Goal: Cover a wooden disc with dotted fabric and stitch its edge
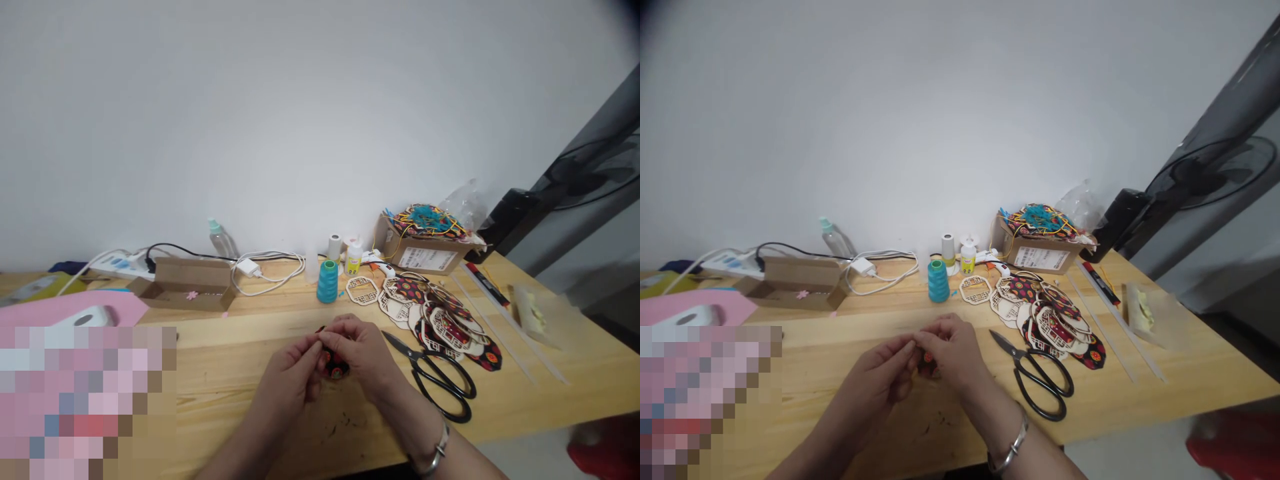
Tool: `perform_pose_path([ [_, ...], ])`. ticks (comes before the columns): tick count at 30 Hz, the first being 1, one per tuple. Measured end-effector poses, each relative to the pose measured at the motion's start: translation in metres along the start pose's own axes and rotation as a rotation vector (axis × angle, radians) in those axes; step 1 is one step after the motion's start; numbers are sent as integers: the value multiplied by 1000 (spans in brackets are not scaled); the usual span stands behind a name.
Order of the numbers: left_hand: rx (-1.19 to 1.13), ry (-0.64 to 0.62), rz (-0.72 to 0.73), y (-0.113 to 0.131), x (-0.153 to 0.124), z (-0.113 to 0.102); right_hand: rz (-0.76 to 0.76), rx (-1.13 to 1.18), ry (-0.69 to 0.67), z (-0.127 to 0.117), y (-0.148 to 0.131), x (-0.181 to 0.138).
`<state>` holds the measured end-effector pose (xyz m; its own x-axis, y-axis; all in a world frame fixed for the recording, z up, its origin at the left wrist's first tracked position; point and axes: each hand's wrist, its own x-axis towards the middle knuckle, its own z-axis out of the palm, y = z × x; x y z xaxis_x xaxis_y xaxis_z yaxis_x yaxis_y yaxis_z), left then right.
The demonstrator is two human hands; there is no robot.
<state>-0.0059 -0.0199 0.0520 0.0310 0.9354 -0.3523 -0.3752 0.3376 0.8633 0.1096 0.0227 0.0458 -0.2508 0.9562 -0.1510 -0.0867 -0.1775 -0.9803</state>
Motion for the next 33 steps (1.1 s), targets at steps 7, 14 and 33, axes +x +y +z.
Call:
perform_pose_path([
  [7,-26,125,14,9,1,0,-69,14,47,1,-29,27],
  [14,-91,197,86,21,1,5,-11,154,-22,-2,-76,72],
  [33,-180,175,-18,12,-7,4,-342,-47,55,-34,-171,70],
])
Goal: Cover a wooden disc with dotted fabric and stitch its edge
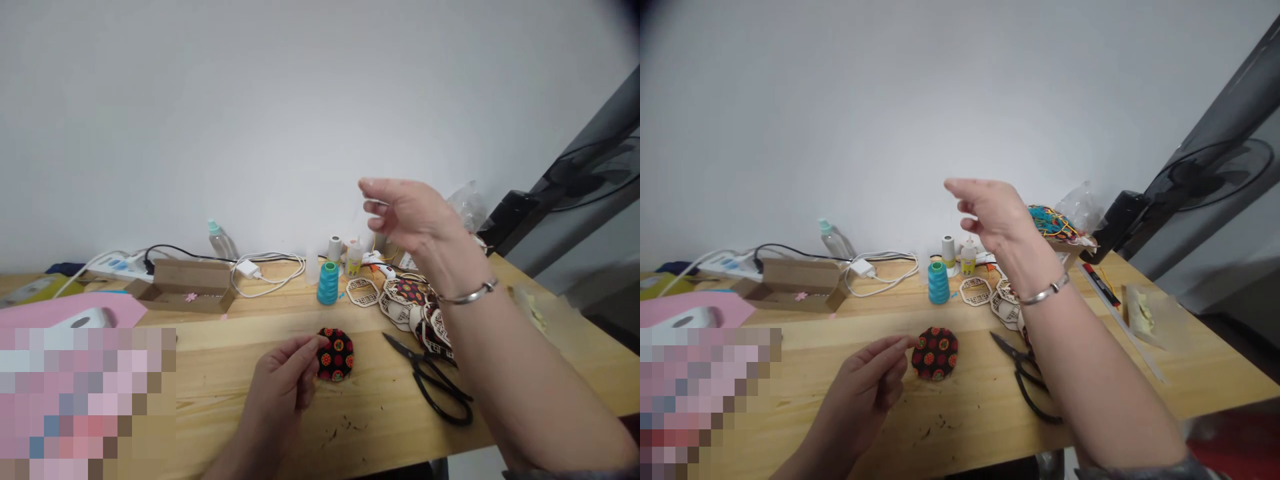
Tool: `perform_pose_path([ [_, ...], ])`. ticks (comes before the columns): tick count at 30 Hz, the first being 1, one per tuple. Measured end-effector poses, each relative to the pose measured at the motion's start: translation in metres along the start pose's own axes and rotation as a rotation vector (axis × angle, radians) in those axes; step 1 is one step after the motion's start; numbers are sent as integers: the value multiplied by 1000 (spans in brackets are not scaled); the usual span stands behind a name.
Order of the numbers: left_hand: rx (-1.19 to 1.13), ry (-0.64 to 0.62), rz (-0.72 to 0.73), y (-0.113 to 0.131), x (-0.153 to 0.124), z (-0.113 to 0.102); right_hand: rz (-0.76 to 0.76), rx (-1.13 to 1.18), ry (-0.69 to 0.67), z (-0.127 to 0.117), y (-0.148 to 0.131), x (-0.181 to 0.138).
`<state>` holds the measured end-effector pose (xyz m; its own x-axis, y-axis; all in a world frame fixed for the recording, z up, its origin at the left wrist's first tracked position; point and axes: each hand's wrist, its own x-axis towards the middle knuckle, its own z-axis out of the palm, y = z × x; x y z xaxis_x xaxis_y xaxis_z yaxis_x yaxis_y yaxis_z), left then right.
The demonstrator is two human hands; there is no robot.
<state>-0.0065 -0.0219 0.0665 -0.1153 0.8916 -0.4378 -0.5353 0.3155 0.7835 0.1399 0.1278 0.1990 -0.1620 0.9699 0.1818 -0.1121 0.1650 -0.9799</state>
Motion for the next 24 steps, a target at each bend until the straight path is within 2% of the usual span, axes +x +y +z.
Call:
perform_pose_path([
  [2,-2,-4,-45,-4,-2,-4,-25,-423,-95,-11,18,-19],
  [4,2,-14,-81,-9,-4,-9,-61,-947,-215,-24,42,-47],
  [6,9,-27,-97,-15,-6,-14,-112,-1367,-147,-38,68,-84],
  [8,16,-27,-108,-20,-7,-19,-42,-1580,-183,-55,94,-123],
  [9,19,-22,-114,-22,-7,-21,-37,-1632,-190,-63,106,-141],
  [11,27,-16,-121,-27,-7,-23,-123,-1693,-178,-79,130,-171],
  [14,57,-16,-115,-32,-9,-24,-205,-1750,-149,-95,155,-196],
  [17,98,-14,-110,-36,-13,-23,-166,-1755,-105,-99,164,-202],
  [21,137,-8,-97,-40,-18,-21,-73,-1730,-74,-95,161,-198],
  [24,152,2,-96,-42,-20,-21,-90,-1669,-47,-96,157,-196],
])
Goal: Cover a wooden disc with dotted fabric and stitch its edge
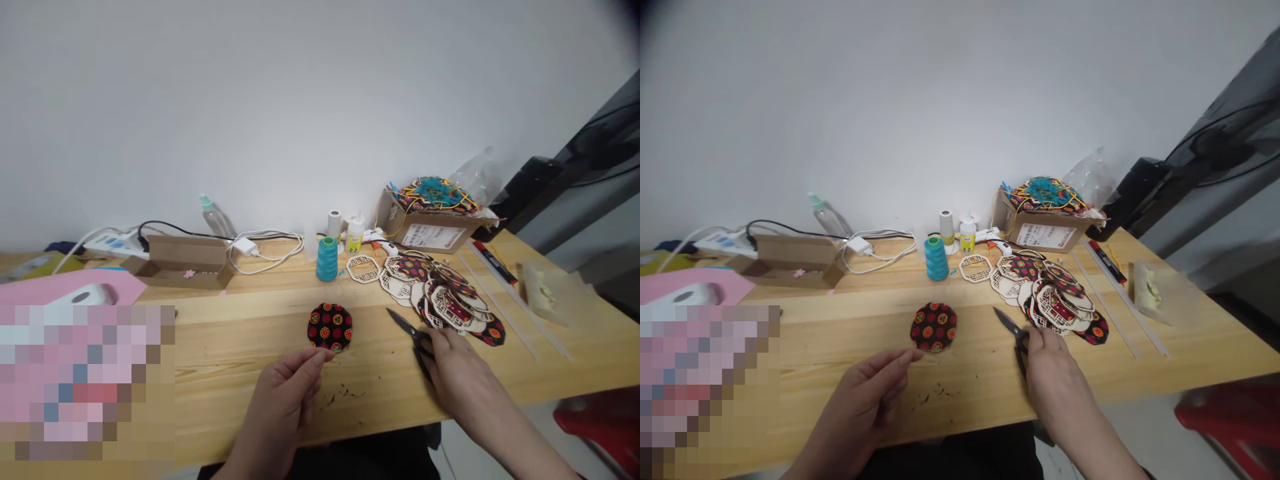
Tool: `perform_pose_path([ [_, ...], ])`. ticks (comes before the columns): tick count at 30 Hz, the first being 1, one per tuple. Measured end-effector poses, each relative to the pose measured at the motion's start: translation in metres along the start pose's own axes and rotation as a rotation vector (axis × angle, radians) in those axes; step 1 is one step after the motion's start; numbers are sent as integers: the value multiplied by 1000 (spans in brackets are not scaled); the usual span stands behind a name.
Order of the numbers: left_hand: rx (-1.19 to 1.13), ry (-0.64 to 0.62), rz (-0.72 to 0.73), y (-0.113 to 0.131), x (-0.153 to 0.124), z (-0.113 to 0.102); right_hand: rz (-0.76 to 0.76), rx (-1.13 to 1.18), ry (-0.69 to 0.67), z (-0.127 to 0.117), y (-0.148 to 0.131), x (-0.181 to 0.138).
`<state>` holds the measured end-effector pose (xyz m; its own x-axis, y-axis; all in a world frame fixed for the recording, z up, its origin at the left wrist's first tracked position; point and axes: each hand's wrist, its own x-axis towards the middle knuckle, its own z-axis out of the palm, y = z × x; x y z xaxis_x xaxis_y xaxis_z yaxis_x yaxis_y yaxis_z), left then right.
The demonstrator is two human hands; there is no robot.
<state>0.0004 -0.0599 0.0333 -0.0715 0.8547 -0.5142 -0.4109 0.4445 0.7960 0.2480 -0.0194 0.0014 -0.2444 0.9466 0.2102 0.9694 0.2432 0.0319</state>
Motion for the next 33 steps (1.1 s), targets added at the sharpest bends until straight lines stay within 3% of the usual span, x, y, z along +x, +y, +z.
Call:
perform_pose_path([
  [7,46,36,41,0,0,0,-147,132,360,-15,-2,-5],
  [10,27,35,39,0,2,0,-129,178,416,-26,-10,-7],
  [14,8,27,37,0,3,-2,-1,428,234,-40,-20,-9],
  [21,15,33,51,2,8,-6,156,845,-274,-62,-52,-5],
  [26,9,30,61,1,11,-9,250,745,-432,-74,-60,-1],
  [33,84,34,78,-1,7,-7,168,772,-673,-79,-60,9],
])
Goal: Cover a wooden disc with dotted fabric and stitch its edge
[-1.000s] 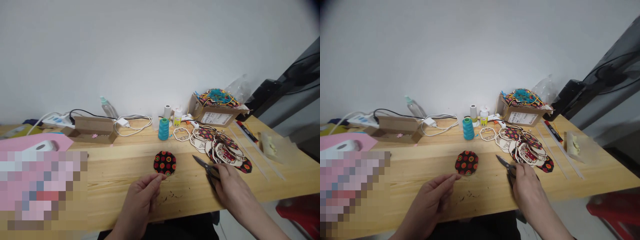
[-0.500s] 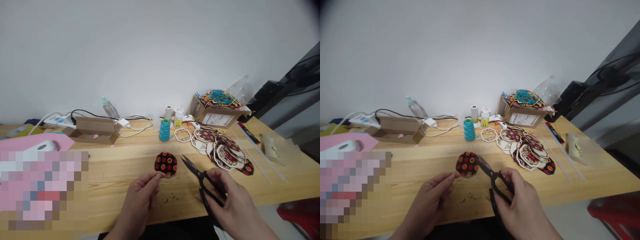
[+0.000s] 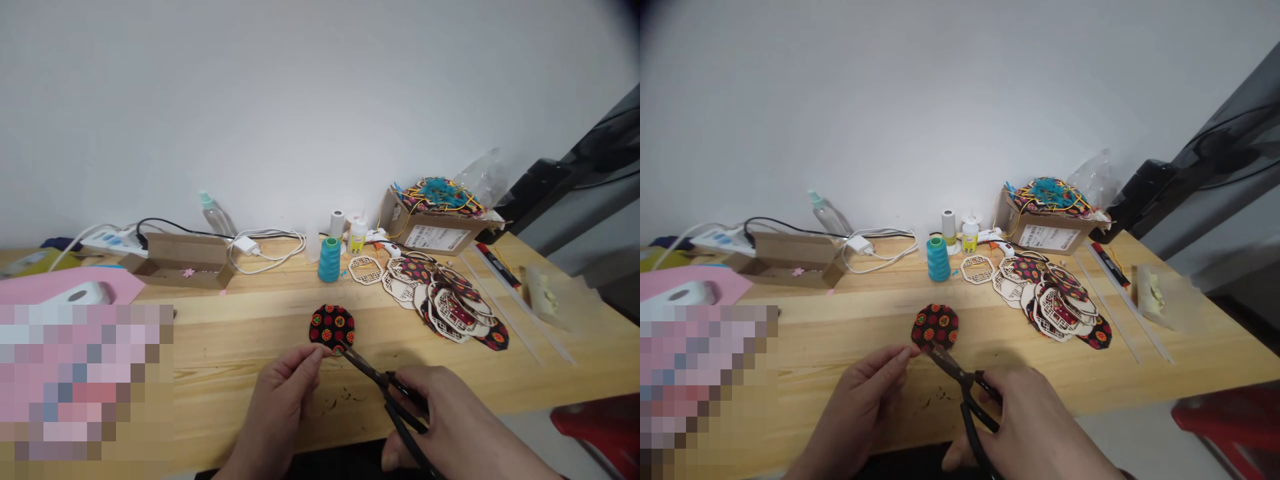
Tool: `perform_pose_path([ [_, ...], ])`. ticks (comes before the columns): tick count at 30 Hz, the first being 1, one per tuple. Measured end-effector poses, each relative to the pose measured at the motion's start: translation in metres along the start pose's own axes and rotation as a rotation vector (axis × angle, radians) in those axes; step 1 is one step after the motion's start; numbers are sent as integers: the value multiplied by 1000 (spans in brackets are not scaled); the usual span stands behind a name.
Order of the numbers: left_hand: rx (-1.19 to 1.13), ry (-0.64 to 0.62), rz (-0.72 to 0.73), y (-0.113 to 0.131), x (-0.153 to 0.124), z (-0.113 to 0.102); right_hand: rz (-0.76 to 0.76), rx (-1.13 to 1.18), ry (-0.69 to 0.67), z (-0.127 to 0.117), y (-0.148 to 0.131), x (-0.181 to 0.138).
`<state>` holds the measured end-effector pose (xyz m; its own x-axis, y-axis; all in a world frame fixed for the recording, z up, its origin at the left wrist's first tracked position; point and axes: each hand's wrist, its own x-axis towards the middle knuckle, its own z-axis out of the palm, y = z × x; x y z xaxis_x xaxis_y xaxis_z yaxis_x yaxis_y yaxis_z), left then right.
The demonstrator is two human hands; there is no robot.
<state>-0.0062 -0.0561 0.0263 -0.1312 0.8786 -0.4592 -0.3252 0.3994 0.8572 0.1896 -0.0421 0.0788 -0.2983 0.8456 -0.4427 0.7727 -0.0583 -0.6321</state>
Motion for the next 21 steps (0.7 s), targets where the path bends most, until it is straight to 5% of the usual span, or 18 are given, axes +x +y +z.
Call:
perform_pose_path([
  [21,169,-154,60,3,-8,9,-202,-65,45,10,6,11],
])
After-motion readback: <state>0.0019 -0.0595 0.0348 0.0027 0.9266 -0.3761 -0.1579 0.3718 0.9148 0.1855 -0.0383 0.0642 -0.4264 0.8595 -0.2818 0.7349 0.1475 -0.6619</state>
